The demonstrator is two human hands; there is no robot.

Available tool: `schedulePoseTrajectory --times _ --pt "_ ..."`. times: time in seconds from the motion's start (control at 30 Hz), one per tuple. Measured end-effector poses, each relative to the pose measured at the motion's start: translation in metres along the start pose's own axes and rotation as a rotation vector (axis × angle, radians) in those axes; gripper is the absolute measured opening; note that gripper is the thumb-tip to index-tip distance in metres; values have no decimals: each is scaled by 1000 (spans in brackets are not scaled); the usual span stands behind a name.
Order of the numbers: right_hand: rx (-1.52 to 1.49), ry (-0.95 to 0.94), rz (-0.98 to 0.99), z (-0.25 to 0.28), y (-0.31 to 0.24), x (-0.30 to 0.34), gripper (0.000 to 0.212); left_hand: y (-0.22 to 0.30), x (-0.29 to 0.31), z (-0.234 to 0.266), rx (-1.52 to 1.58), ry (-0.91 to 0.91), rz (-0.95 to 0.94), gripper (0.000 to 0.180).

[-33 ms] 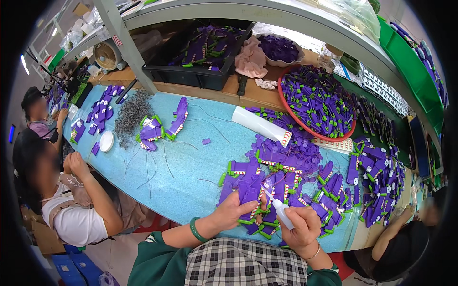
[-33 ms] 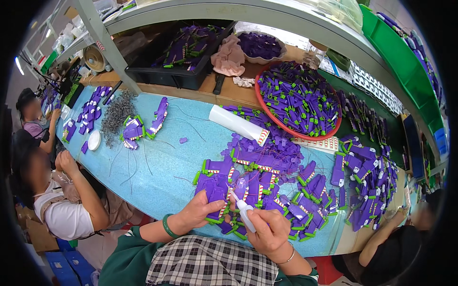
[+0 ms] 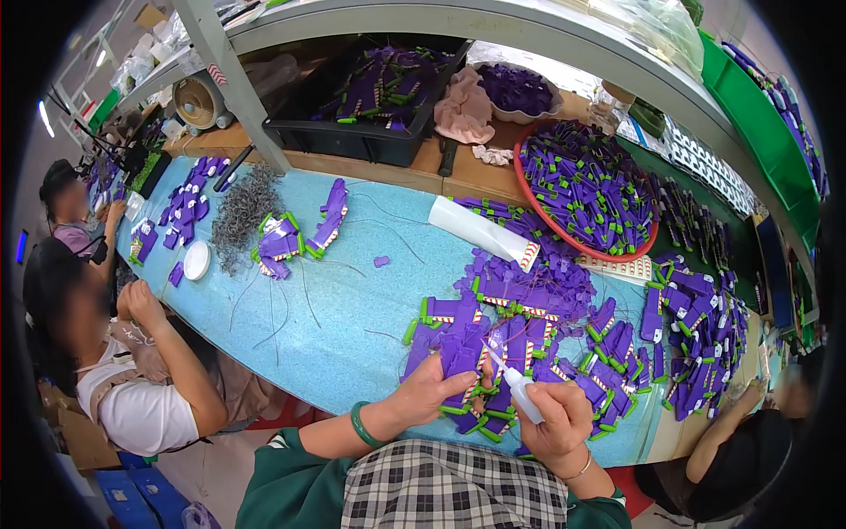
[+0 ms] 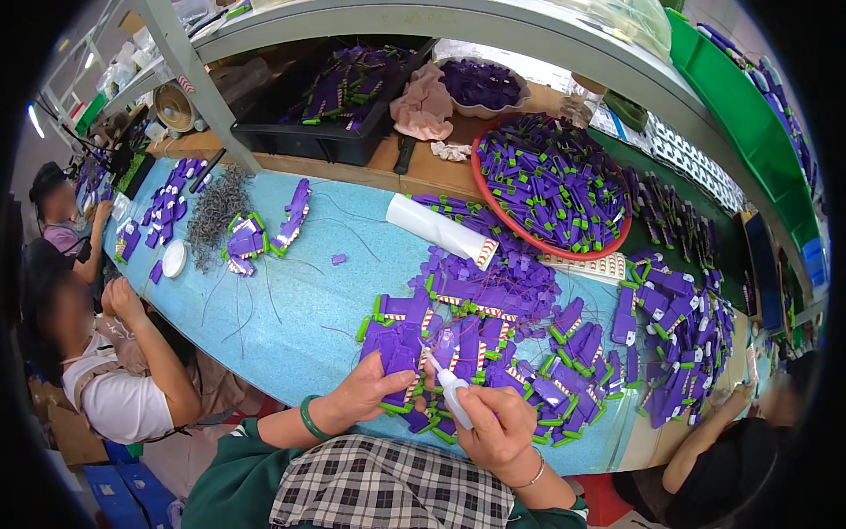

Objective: The person applies glue from a white tube to small purple and green plastic components on a light blue table. They repeatedly pick up a component, apply adhesive, and place it back down among a large pile of similar parts. Other workers are visible in the background performing similar tasks.

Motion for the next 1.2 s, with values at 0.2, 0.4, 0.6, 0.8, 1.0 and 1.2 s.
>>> schedulePoseTrajectory --times 0.2,0.4,0.6,0.8,1.0,1.2 --pt "-11 -24 -2 -3 0 -2 41 -2 0 2 -71 -27 1 27" --pt "-17 -16 10 -2 2 -3 40 -1 -1 -1 -106 -20 -16 25" --pt "3 28 33 5 -1 2 41 1 -4 1 -232 18 -57 24" --pt "-10 -11 55 2 -7 -1 43 0 -3 6 -516 85 -34 33" --pt "-5 -7 53 1 -7 -2 42 12 1 -2 -599 147 -97 29" --pt "-5 19 74 5 -9 0 44 -4 -4 2 -370 -16 18 29"
Point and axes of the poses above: each hand's wrist, its own x-axis away from the middle knuckle, its own z-axis out of the back of the hand, y = z × x, the point moved 10 cm from there along -x, towards the middle knuckle, and after that the axes turned 8 degrees about -y, right-handed, at the moved point
